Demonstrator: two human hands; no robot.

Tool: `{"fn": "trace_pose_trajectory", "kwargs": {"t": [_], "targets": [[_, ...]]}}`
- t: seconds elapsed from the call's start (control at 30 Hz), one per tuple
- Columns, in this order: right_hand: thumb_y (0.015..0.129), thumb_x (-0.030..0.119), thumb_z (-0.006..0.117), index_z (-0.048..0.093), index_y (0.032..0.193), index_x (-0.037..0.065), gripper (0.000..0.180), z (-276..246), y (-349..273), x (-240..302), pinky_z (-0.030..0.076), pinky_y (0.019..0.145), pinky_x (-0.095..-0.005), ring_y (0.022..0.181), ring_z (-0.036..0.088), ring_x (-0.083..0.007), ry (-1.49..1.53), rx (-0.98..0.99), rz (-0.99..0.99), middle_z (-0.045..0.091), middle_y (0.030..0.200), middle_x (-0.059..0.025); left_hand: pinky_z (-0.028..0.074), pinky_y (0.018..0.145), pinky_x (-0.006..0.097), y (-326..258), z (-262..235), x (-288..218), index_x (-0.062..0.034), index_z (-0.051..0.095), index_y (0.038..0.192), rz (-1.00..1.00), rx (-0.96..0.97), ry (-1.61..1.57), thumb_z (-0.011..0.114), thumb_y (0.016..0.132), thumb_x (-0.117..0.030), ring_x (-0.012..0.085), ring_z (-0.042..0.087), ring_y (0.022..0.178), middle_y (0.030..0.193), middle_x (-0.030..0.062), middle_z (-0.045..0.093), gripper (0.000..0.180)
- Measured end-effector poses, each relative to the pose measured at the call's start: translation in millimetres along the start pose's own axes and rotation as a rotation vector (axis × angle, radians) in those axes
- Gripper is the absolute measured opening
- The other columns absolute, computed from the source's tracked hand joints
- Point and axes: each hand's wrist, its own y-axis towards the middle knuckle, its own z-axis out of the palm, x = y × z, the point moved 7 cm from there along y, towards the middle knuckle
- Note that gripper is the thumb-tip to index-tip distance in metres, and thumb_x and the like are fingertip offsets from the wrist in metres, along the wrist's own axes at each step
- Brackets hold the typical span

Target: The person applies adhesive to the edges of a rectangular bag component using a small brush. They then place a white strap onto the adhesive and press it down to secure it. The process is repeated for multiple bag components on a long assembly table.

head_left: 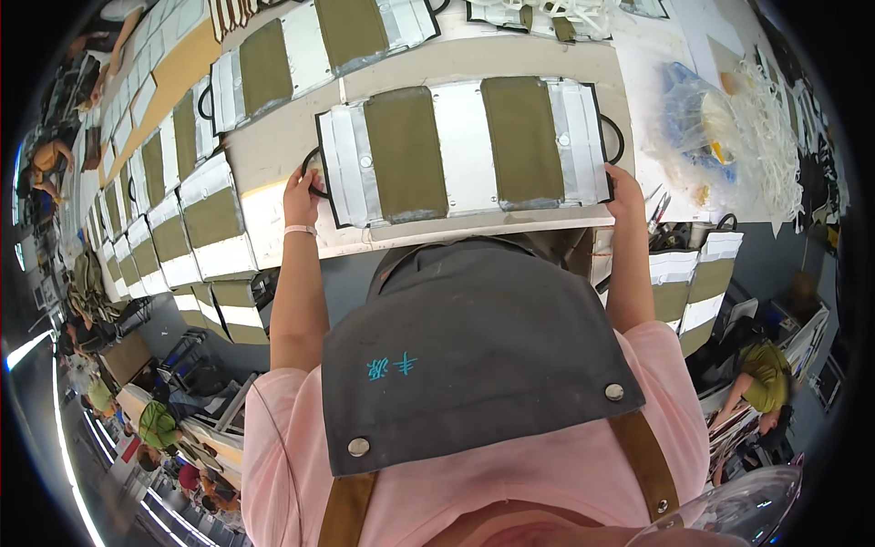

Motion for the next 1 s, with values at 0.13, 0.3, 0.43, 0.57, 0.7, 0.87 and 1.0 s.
{"fn": "trace_pose_trajectory", "kwargs": {"t": [0.13, 0.3, 0.43, 0.57, 0.7, 0.87, 1.0], "targets": [[0.091, 0.019, 0.053, 0.055, 0.111, 0.0, 0.027, 4.1, 3.5, 3.9, 0.051, 0.084, -0.0444, 0.095, 0.063, -0.0272, -0.015, 0.044, -0.025, 0.063, 0.106, -0.0142, 0.048, 0.068, 0.027, -13.8, 2.9, -4.8, -0.0052, 0.048, 0.125, -0.002, -0.066, 0.015, 0.05, 0.09, -0.001, 0.0108, 0.055, 0.076, 0.095, 0.0057, 0.06, 0.036], [0.09, 0.021, 0.058, 0.056, 0.103, 0.003, 0.022, 8.2, -11.5, 13.3, 0.051, 0.078, -0.0382, 0.089, 0.063, -0.0229, -0.065, 0.079, -0.1, 0.063, 0.099, -0.0109, 0.048, 0.072, 0.027, -38.1, 8.8, -18.5, -0.0057, 0.046, 0.128, 0.06, -0.062, -0.017, 0.056, 0.088, -0.003, 0.0102, 0.054, 0.082, 0.095, 0.0037, 0.059, 0.042], [0.086, 0.016, 0.063, 0.059, 0.095, 0.004, 0.016, 27.6, -46.9, 49.5, 0.049, 0.069, -0.0293, 0.078, 0.062, -0.0158, -0.263, 0.046, -0.399, 0.065, 0.083, -0.0075, 0.049, 0.077, 0.031, -57.0, 9.9, -22.8, -0.0062, 0.046, 0.129, 0.131, -0.046, -0.038, 0.055, 0.089, -0.004, 0.0105, 0.054, 0.086, 0.095, 0.0012, 0.056, 0.041], [0.087, 0.015, 0.061, 0.06, 0.098, 0.002, 0.017, 70.2, -112.7, 131.4, 0.046, 0.067, -0.0264, 0.071, 0.059, -0.0133, -0.694, -0.038, -0.902, 0.065, 0.081, -0.0089, 0.05, 0.08, 0.035, -88.6, 32.5, 13.0, -0.0056, 0.05, 0.113, 0.135, 0.037, -0.158, 0.05, 0.092, -0.004, 0.0125, 0.054, 0.092, 0.099, 0.0022, 0.053, 0.021], [0.089, 0.015, 0.058, 0.059, 0.106, 0.002, 0.021, 137.3, -223.3, 233.1, 0.045, 0.073, -0.0244, 0.073, 0.058, -0.0131, -0.796, -0.206, -1.53, 0.066, 0.085, -0.0079, 0.047, 0.085, 0.034, -188.8, 132.8, 76.8, -0.0095, 0.053, 0.108, -0.303, 0.564, 0.186, 0.055, 0.093, -0.022, 0.0114, 0.053, 0.091, 0.091, 0.0021, 0.055, 0.019], [0.091, 0.002, 0.053, 0.058, 0.114, 0.0, 0.024, 207.2, -307.7, 294.9, 0.042, 0.085, -0.0208, 0.094, 0.057, -0.0095, -0.507, 0.364, -1.7, 0.065, 0.104, -0.0024, 0.04, 0.096, 0.03, -250.5, 214.4, 33.7, 0.0011, 0.05, 0.126, 0.155, 1.109, 0.841, 0.054, 0.094, -0.026, 0.0166, 0.053, 0.113, 0.119, 0.0106, 0.06, 0.043], [0.085, -0.001, 0.057, 0.06, 0.112, 0.004, 0.028, 279.4, -390.5, 232.5, 0.041, 0.092, -0.0314, 0.087, 0.061, -0.0171, -1.022, 0.524, -2.004, 0.067, 0.096, -0.0066, 0.043, 0.092, 0.031, -231.4, 176.1, -24.7, -0.0014, 0.056, 0.118, 0.203, 0.685, 0.453, 0.051, 0.095, -0.028, 0.0189, 0.057, 0.106, 0.112, 0.0102, 0.062, 0.036]]}}
